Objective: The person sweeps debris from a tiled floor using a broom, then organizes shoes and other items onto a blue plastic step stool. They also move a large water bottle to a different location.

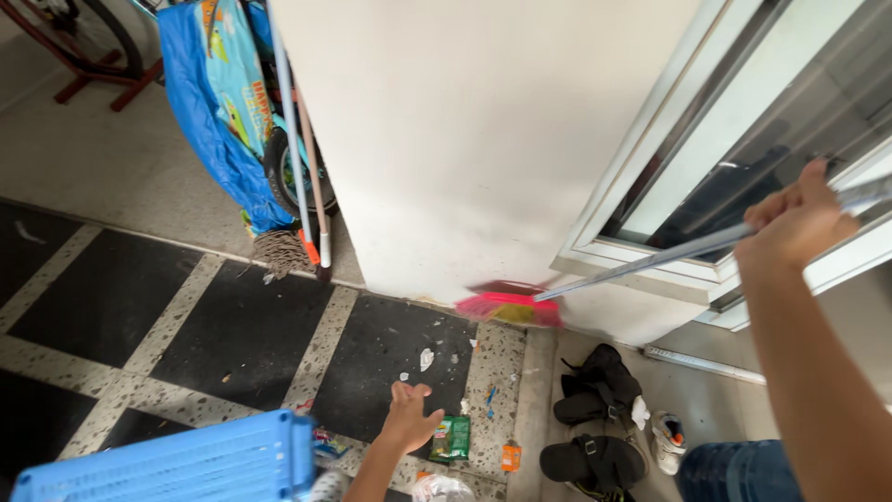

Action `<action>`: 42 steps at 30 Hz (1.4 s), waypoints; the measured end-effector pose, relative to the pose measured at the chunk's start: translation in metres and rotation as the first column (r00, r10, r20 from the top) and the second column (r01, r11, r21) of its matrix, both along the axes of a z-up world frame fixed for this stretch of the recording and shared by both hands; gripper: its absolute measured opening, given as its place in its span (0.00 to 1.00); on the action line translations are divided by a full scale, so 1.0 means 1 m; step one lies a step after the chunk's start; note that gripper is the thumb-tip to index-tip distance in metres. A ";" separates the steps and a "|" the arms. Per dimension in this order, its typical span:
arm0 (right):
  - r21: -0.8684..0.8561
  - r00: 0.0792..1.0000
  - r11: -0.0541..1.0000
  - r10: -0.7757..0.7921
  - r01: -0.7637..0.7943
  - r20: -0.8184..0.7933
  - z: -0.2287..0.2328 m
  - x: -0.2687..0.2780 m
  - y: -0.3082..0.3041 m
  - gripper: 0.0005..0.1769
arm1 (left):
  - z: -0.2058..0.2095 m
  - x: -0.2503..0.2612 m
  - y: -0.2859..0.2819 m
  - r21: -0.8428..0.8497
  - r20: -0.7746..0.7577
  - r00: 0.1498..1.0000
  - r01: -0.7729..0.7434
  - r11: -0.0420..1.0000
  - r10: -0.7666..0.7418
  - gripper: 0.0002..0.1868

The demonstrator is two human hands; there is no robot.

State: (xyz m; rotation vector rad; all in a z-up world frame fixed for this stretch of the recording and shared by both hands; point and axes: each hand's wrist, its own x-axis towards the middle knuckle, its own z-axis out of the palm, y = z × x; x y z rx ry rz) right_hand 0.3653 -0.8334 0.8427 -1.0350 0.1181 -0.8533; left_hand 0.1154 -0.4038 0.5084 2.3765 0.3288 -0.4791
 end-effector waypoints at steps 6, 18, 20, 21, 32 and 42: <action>0.194 0.989 0.972 -0.118 0.135 -0.094 -0.074 -0.023 0.045 0.29 | 0.006 0.003 -0.001 -0.122 0.051 0.999 -0.004 0.992 0.011 0.33; 0.171 0.816 0.829 0.556 -0.532 -0.159 -0.176 -0.129 0.308 0.09 | 0.095 0.078 0.003 -0.273 0.493 0.869 0.115 0.955 0.036 0.35; 0.060 0.769 0.776 0.630 -0.627 -0.111 -0.159 -0.143 0.319 0.11 | 0.089 0.071 0.020 -0.334 0.512 0.855 0.109 0.936 0.083 0.15; -0.001 0.740 0.742 0.668 -0.670 -0.085 -0.148 -0.147 0.324 0.12 | 0.085 0.068 0.030 -0.332 0.510 0.856 0.111 0.937 0.079 0.15; -0.309 0.314 0.254 0.935 -0.916 -0.164 -0.032 -0.196 0.313 0.08 | 0.049 0.081 0.087 -0.197 0.484 0.867 0.242 0.950 -0.120 0.15; -0.598 0.791 0.546 0.543 -0.587 -0.281 -0.152 -0.246 0.360 0.03 | 0.031 0.110 0.088 -0.190 0.425 0.905 0.055 0.980 0.032 0.19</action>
